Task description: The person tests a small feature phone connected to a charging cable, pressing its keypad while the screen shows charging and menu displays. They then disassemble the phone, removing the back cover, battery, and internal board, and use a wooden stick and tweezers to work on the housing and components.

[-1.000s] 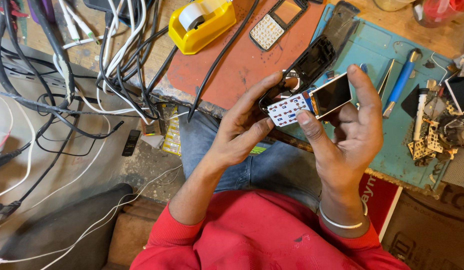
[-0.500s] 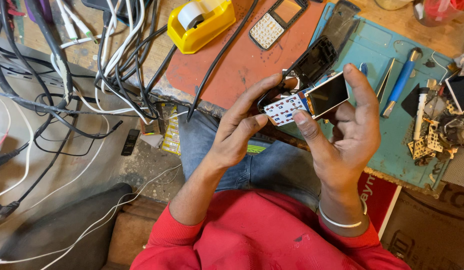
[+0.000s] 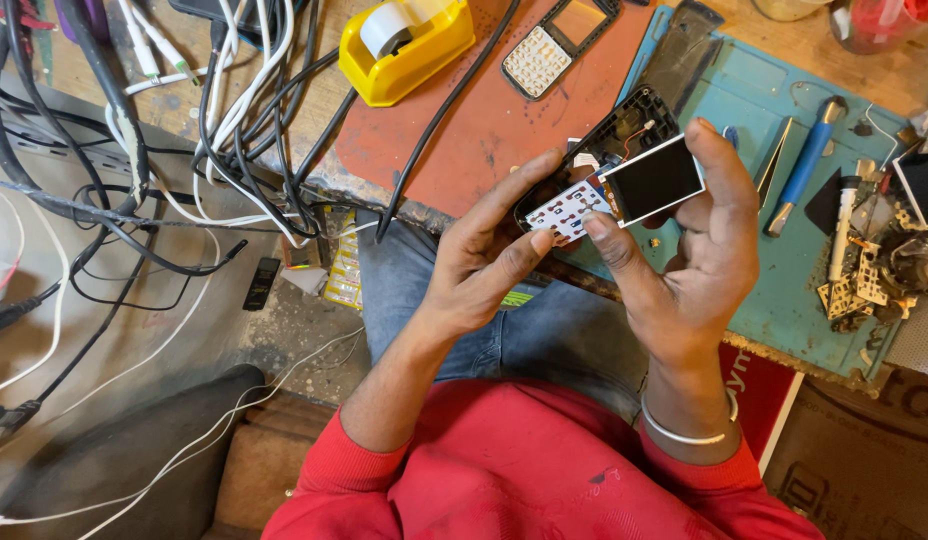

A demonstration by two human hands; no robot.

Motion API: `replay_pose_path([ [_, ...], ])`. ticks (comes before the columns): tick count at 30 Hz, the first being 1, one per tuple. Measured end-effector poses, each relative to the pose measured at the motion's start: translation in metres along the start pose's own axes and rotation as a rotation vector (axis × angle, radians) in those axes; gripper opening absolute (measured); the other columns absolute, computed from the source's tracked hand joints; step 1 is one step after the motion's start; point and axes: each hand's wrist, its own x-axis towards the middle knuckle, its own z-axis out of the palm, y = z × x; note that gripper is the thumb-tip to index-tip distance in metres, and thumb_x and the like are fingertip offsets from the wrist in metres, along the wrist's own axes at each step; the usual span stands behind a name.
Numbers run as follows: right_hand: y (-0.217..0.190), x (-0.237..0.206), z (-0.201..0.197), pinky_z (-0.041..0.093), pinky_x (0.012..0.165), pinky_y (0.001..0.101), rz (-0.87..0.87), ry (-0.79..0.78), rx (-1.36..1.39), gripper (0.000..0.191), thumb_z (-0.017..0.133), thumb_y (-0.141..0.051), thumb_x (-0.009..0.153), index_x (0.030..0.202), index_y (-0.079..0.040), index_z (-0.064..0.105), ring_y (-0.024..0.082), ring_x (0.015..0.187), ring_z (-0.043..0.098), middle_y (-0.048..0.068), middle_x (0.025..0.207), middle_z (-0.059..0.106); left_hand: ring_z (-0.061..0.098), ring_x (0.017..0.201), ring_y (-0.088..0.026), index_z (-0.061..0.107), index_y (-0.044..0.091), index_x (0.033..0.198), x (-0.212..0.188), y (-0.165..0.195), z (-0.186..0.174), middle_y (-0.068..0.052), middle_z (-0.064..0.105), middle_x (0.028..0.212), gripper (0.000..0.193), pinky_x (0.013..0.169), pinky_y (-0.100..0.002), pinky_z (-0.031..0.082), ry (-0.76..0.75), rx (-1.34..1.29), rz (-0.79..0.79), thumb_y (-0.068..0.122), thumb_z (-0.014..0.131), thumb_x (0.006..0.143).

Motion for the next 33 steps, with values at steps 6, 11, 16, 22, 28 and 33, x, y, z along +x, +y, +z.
replay_pose_path([
  [6, 0.002, 0.001, 0.002, 0.057, 0.101, 0.0282, -0.058, -0.006, -0.048, 0.076, 0.088, 0.005, 0.099, 0.156, -0.001, 0.037, 0.019, 0.116, 0.067, 0.016, 0.136, 0.064, 0.05, 0.143, -0.021, 0.035, -0.002, 0.164, -0.002, -0.008, -0.004, -0.015, 0.047, 0.157, 0.058, 0.119, -0.035, 0.048, 0.04, -0.016, -0.006, 0.001, 0.059, 0.111],
  [11, 0.007, 0.004, 0.001, 0.061, 0.103, 0.0296, -0.149, -0.05, -0.045, 0.078, 0.089, 0.004, 0.099, 0.156, -0.003, 0.037, 0.02, 0.118, 0.068, 0.014, 0.135, 0.064, 0.05, 0.144, -0.021, 0.037, -0.004, 0.159, -0.002, -0.013, -0.006, -0.015, 0.05, 0.156, 0.053, 0.124, -0.033, 0.042, 0.061, 0.02, 0.045, 0.001, 0.06, 0.112],
  [16, 0.011, 0.005, -0.003, 0.058, 0.103, 0.0295, -0.148, -0.048, -0.109, 0.077, 0.091, -0.002, 0.097, 0.155, -0.002, 0.04, 0.019, 0.116, 0.065, 0.014, 0.135, 0.063, 0.059, 0.134, -0.022, 0.036, -0.003, 0.162, -0.003, -0.012, -0.006, -0.016, 0.055, 0.151, 0.058, 0.113, -0.038, 0.055, 0.104, -0.1, -0.029, 0.003, 0.06, 0.109],
  [22, 0.0, 0.014, 0.002, 0.055, 0.101, 0.0281, -0.066, 0.001, -0.098, 0.074, 0.09, -0.012, 0.097, 0.153, -0.002, 0.042, 0.015, 0.117, 0.06, 0.013, 0.142, 0.054, 0.064, 0.127, -0.023, 0.036, -0.001, 0.163, 0.0, -0.013, -0.006, -0.016, 0.059, 0.146, 0.059, 0.108, -0.039, 0.059, 0.14, -0.137, -0.061, 0.003, 0.06, 0.109],
  [28, -0.022, 0.037, -0.013, 0.046, 0.113, 0.0504, -0.538, -0.18, -0.604, 0.057, 0.092, -0.025, 0.086, 0.129, -0.007, 0.06, 0.038, 0.128, 0.052, 0.013, 0.134, 0.059, 0.067, 0.113, -0.017, 0.036, 0.003, 0.158, -0.002, -0.01, -0.012, -0.01, 0.063, 0.133, 0.056, 0.096, -0.034, 0.06, 0.132, -0.135, -0.129, 0.003, 0.059, 0.107],
  [33, -0.021, 0.051, -0.025, 0.038, 0.118, 0.054, -0.581, -0.546, -0.664, 0.036, 0.086, -0.018, 0.087, 0.118, -0.011, 0.071, 0.033, 0.132, 0.058, 0.007, 0.133, 0.067, 0.066, 0.113, -0.015, 0.045, -0.001, 0.155, -0.004, -0.01, -0.014, -0.01, 0.065, 0.131, 0.046, 0.097, -0.033, 0.06, 0.082, -0.062, -0.14, 0.004, 0.057, 0.11],
])
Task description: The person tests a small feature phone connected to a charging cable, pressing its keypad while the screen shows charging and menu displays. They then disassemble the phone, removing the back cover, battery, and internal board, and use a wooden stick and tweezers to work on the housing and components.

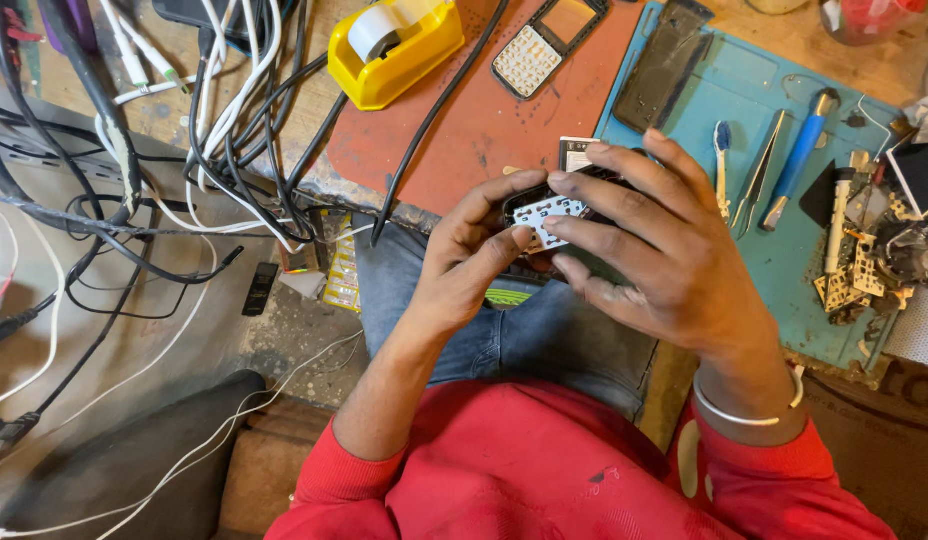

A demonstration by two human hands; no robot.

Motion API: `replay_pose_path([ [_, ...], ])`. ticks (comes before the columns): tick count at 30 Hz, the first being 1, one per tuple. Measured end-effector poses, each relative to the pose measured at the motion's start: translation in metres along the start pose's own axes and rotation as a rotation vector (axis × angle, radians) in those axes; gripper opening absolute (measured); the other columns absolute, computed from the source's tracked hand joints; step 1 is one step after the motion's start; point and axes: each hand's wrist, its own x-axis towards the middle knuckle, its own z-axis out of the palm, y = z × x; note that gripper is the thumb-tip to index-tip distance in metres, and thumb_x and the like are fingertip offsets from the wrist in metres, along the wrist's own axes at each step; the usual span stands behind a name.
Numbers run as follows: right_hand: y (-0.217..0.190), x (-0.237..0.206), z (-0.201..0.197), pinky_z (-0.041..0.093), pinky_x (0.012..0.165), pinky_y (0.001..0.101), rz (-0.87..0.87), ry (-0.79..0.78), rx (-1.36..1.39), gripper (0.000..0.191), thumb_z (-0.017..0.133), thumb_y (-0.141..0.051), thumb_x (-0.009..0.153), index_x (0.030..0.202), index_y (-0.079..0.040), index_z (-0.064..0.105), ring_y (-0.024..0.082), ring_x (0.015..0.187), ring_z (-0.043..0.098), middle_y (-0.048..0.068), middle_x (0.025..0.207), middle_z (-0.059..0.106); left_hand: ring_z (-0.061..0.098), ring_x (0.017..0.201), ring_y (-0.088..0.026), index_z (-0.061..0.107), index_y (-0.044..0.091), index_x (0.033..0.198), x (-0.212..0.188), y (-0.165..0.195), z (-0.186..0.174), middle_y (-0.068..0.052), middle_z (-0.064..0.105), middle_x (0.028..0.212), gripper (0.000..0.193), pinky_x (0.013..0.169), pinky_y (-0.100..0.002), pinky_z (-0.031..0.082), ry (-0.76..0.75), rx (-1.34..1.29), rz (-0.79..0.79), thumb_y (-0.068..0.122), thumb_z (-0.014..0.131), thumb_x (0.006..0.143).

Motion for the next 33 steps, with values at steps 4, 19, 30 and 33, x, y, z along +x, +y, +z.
replay_pose_path([
  [4, 0.002, 0.004, -0.001, 0.043, 0.116, 0.0506, -0.019, -0.046, 0.023, 0.034, 0.085, -0.012, 0.085, 0.116, -0.009, 0.072, 0.03, 0.125, 0.061, 0.008, 0.128, 0.068, 0.065, 0.113, -0.014, 0.045, -0.001, 0.156, -0.002, 0.001, 0.001, -0.009, 0.065, 0.131, 0.047, 0.098, -0.031, 0.057, -0.003, 0.035, 0.015, 0.005, 0.056, 0.111],
  [19, 0.003, 0.01, -0.01, 0.049, 0.092, 0.041, -0.079, -0.046, 0.122, 0.034, 0.085, -0.008, 0.084, 0.115, -0.005, 0.071, 0.03, 0.113, 0.063, 0.009, 0.122, 0.068, 0.064, 0.118, -0.017, 0.043, -0.002, 0.157, 0.0, 0.005, 0.004, -0.009, 0.063, 0.134, 0.049, 0.1, -0.034, 0.059, -0.045, 0.022, -0.051, 0.007, 0.055, 0.11],
  [30, 0.005, 0.011, -0.006, 0.051, 0.095, 0.0408, -0.055, -0.083, 0.173, 0.034, 0.085, -0.008, 0.083, 0.115, -0.004, 0.072, 0.029, 0.114, 0.063, 0.008, 0.122, 0.07, 0.066, 0.118, -0.017, 0.043, -0.002, 0.157, -0.002, 0.001, 0.002, -0.01, 0.064, 0.133, 0.048, 0.104, -0.036, 0.059, -0.051, 0.006, -0.046, 0.007, 0.055, 0.111],
  [33, 0.005, 0.012, -0.007, 0.052, 0.095, 0.0419, -0.044, -0.054, 0.165, 0.046, 0.087, -0.016, 0.077, 0.117, -0.001, 0.069, 0.032, 0.114, 0.063, 0.013, 0.12, 0.069, 0.067, 0.112, -0.018, 0.045, -0.003, 0.158, -0.002, -0.001, -0.001, -0.012, 0.066, 0.129, 0.049, 0.1, -0.035, 0.059, -0.018, 0.024, -0.045, 0.006, 0.056, 0.111],
])
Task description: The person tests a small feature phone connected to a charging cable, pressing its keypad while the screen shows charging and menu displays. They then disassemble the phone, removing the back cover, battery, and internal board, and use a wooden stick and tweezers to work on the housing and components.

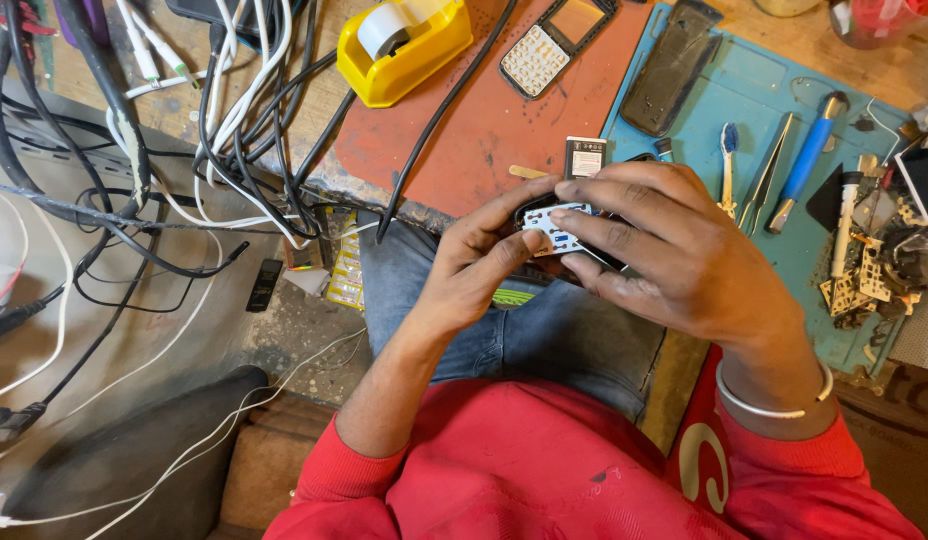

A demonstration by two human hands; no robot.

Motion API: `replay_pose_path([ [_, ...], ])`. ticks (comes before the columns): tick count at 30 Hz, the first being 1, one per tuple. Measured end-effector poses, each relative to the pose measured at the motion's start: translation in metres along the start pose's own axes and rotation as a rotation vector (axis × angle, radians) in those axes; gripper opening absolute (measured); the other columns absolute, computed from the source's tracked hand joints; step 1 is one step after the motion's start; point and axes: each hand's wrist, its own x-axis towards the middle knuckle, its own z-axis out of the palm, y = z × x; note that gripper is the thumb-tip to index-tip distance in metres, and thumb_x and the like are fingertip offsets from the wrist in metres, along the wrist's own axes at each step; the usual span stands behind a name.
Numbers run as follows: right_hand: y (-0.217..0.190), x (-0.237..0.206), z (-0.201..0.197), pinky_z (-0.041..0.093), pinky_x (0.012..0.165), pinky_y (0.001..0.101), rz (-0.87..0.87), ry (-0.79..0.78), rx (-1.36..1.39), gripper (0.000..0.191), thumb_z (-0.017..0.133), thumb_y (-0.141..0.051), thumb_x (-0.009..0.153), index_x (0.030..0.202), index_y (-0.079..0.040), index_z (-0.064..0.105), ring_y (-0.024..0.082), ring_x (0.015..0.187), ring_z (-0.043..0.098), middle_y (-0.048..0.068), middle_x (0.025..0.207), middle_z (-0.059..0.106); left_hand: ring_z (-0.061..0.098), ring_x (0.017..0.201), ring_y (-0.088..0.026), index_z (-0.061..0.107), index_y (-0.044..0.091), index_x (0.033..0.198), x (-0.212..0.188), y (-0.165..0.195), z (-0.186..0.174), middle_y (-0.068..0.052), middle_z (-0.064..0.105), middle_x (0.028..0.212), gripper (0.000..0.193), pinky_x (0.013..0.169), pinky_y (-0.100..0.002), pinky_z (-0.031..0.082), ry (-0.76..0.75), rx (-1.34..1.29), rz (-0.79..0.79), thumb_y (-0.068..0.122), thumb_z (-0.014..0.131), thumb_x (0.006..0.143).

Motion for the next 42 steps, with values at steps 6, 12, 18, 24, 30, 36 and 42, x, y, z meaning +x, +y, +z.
replay_pose_path([
  [6, -0.006, -0.028, 0.009, 0.058, 0.097, 0.0314, 0.415, 0.431, 0.203, 0.054, 0.085, -0.026, 0.091, 0.131, 0.001, 0.062, 0.019, 0.107, 0.066, 0.015, 0.119, 0.064, 0.07, 0.109, -0.022, 0.042, -0.005, 0.158, -0.003, 0.004, -0.007, -0.018, 0.067, 0.132, 0.052, 0.096, -0.037, 0.061, 0.119, -0.062, 0.052, 0.004, 0.056, 0.108],
  [12, -0.012, -0.061, 0.054, 0.057, 0.092, 0.0278, 0.776, 0.562, 0.792, 0.032, 0.074, -0.014, 0.107, 0.128, 0.009, 0.065, 0.015, 0.094, 0.068, 0.013, 0.105, 0.072, 0.067, 0.124, -0.027, 0.04, -0.006, 0.157, -0.003, 0.002, -0.008, -0.022, 0.058, 0.148, 0.051, 0.101, -0.039, 0.061, 0.138, -0.054, 0.169, 0.005, 0.055, 0.11],
  [18, -0.012, -0.057, 0.06, 0.062, 0.09, 0.034, 0.814, 0.634, 1.211, 0.018, 0.057, 0.001, 0.103, 0.117, 0.008, 0.066, 0.021, 0.092, 0.073, 0.015, 0.105, 0.073, 0.066, 0.127, -0.029, 0.039, -0.006, 0.157, -0.003, -0.001, -0.008, -0.023, 0.057, 0.15, 0.052, 0.102, -0.04, 0.061, 0.117, -0.081, 0.201, 0.005, 0.056, 0.11],
  [24, -0.011, -0.045, 0.056, 0.055, 0.093, 0.027, 0.524, 0.561, 0.589, 0.012, 0.068, 0.009, 0.102, 0.113, 0.004, 0.068, 0.018, 0.1, 0.064, 0.01, 0.119, 0.06, 0.068, 0.122, -0.031, 0.04, -0.007, 0.157, -0.006, -0.002, -0.007, -0.025, 0.058, 0.148, 0.053, 0.096, -0.04, 0.062, 0.14, -0.167, 0.147, 0.005, 0.058, 0.108],
  [30, -0.011, -0.036, 0.054, 0.048, 0.069, 0.0229, 0.553, 0.567, 0.241, 0.028, 0.083, 0.006, 0.09, 0.115, -0.002, 0.073, 0.008, 0.08, 0.056, 0.005, 0.105, 0.061, 0.068, 0.12, -0.028, 0.041, -0.009, 0.157, -0.007, -0.006, -0.003, -0.023, 0.06, 0.144, 0.053, 0.096, -0.041, 0.061, 0.162, -0.169, 0.122, 0.006, 0.058, 0.108],
  [36, -0.014, -0.028, 0.044, 0.047, 0.071, 0.0277, 0.455, 0.481, -0.048, 0.03, 0.09, 0.001, 0.09, 0.117, -0.005, 0.076, 0.017, 0.082, 0.059, 0.007, 0.097, 0.061, 0.068, 0.119, -0.027, 0.041, -0.009, 0.156, -0.009, -0.004, 0.001, -0.021, 0.06, 0.145, 0.053, 0.096, -0.04, 0.061, 0.146, -0.149, 0.115, 0.007, 0.057, 0.108],
  [42, -0.016, -0.017, 0.041, 0.048, 0.072, 0.0337, 0.337, 0.517, -0.241, 0.028, 0.091, 0.003, 0.088, 0.109, -0.003, 0.073, 0.025, 0.086, 0.062, 0.009, 0.099, 0.065, 0.069, 0.116, -0.025, 0.04, -0.007, 0.157, -0.01, -0.003, 0.004, -0.021, 0.06, 0.144, 0.054, 0.096, -0.039, 0.061, 0.129, -0.125, 0.112, 0.009, 0.057, 0.109],
])
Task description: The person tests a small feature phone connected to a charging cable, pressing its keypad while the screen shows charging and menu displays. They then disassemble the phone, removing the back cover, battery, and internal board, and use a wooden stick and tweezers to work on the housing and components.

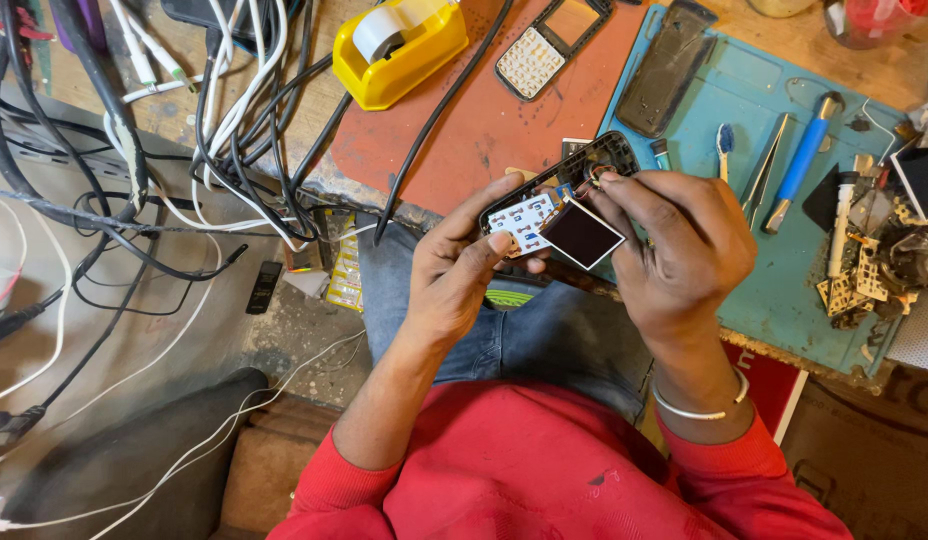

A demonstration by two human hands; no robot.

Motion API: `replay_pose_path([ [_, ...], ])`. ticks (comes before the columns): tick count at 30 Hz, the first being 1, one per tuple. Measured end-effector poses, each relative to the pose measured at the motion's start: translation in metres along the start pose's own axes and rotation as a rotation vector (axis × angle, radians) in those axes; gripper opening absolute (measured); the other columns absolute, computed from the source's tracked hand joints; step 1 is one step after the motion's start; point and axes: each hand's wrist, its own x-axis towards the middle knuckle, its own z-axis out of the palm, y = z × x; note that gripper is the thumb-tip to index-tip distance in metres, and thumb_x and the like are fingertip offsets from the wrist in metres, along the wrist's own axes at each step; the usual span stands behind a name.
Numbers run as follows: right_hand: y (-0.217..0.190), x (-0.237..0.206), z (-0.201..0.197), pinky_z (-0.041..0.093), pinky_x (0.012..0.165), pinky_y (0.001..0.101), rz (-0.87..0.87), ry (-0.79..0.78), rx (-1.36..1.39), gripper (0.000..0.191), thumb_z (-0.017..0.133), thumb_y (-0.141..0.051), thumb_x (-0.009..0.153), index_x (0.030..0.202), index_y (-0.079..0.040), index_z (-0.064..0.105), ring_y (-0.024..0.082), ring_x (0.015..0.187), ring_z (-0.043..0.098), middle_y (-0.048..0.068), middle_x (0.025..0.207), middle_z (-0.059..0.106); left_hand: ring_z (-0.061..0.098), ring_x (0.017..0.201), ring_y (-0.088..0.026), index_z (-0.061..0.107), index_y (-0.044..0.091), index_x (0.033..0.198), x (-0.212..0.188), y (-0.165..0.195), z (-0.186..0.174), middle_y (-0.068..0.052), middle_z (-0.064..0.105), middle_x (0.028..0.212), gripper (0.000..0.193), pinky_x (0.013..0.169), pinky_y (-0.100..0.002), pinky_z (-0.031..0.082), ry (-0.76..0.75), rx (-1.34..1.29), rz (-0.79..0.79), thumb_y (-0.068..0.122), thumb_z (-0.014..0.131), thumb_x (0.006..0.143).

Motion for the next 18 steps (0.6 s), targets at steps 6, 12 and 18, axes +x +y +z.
replay_pose_path([
  [6, 0.01, 0.006, 0.004, 0.036, 0.061, 0.0215, 0.486, -0.12, 0.433, 0.028, 0.089, 0.0, 0.088, 0.108, -0.005, 0.071, 0.006, 0.069, 0.046, 0.001, 0.098, 0.065, 0.07, 0.11, -0.023, 0.041, -0.007, 0.158, -0.001, 0.0, -0.005, -0.019, 0.066, 0.135, 0.055, 0.095, -0.038, 0.061, -0.002, 0.032, -0.01, 0.012, 0.059, 0.109],
  [12, 0.025, 0.01, -0.008, 0.042, 0.068, 0.0257, 0.226, -0.359, 0.282, 0.037, 0.086, 0.003, 0.085, 0.12, -0.007, 0.076, 0.011, 0.081, 0.05, 0.006, 0.1, 0.052, 0.071, 0.107, -0.022, 0.042, -0.007, 0.156, -0.001, -0.001, -0.008, -0.018, 0.068, 0.129, 0.054, 0.092, -0.037, 0.062, 0.01, 0.062, -0.066, 0.01, 0.058, 0.107],
  [18, 0.026, 0.028, -0.02, 0.05, 0.084, 0.0355, -0.032, -0.401, 0.236, 0.032, 0.086, 0.002, 0.076, 0.103, -0.008, 0.072, 0.021, 0.094, 0.058, 0.006, 0.116, 0.062, 0.071, 0.111, -0.022, 0.045, -0.007, 0.154, 0.001, 0.004, -0.006, -0.018, 0.067, 0.135, 0.051, 0.092, -0.036, 0.063, -0.008, 0.12, -0.08, 0.007, 0.056, 0.106],
])
